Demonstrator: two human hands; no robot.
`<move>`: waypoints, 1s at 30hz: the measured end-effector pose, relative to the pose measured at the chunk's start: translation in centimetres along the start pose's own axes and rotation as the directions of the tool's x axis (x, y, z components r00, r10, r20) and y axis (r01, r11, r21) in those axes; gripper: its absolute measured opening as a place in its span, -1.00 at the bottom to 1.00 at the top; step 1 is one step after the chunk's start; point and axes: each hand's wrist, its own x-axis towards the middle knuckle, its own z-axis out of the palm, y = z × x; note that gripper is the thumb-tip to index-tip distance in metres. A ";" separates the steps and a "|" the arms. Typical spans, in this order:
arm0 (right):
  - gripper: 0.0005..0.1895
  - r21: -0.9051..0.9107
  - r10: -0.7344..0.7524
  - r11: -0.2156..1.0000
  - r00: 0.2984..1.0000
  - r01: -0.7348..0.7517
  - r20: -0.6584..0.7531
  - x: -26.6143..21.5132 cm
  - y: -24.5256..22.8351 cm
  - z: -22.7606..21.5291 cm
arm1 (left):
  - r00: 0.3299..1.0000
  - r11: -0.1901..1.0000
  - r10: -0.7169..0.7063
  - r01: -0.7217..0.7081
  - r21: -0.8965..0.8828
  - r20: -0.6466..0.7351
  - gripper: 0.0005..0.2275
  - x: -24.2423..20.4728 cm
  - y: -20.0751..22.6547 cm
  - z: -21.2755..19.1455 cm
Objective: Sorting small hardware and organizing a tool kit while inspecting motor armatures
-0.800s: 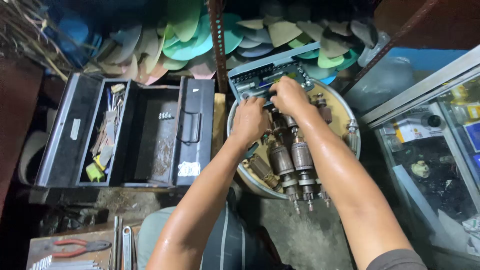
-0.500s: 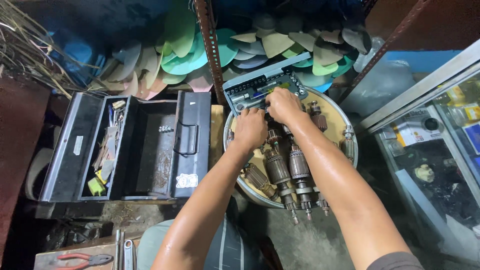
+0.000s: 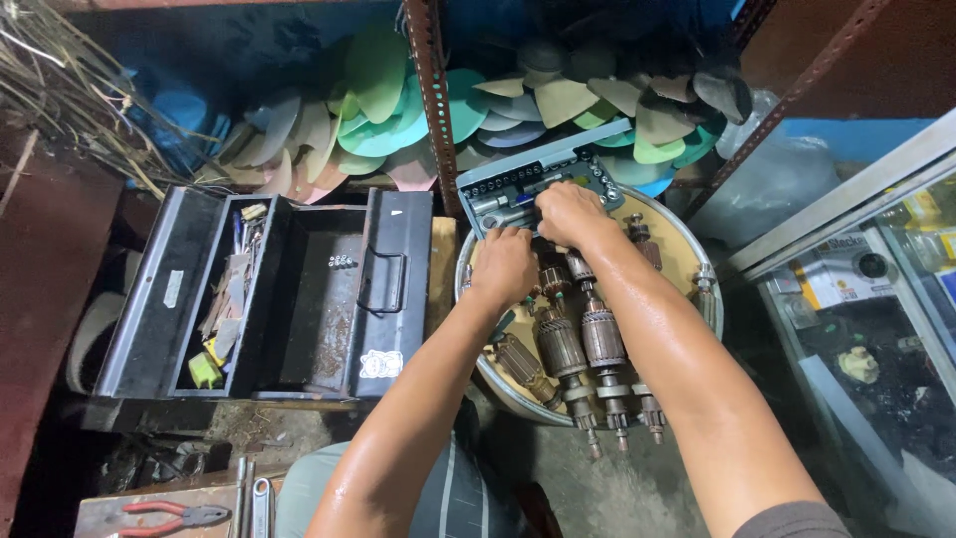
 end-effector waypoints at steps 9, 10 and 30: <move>-0.63 -0.006 -0.014 1.000 0.998 0.014 -0.065 -1.0 0.0 -1.0 | 0.983 0.998 0.046 -0.052 -0.029 -0.175 -0.76 -0.6 -1.3 0.1; -0.63 -0.008 -0.015 1.000 0.998 0.014 -0.060 -1.5 -0.3 -1.5 | 0.984 0.998 0.043 -0.050 -0.034 -0.173 -0.76 -0.7 -1.4 0.2; -0.74 0.301 -0.302 0.875 0.913 0.380 -0.274 -2.2 -14.3 -4.2 | 0.749 0.946 -0.105 -0.127 -0.297 -0.655 -0.82 -6.7 -10.6 -6.6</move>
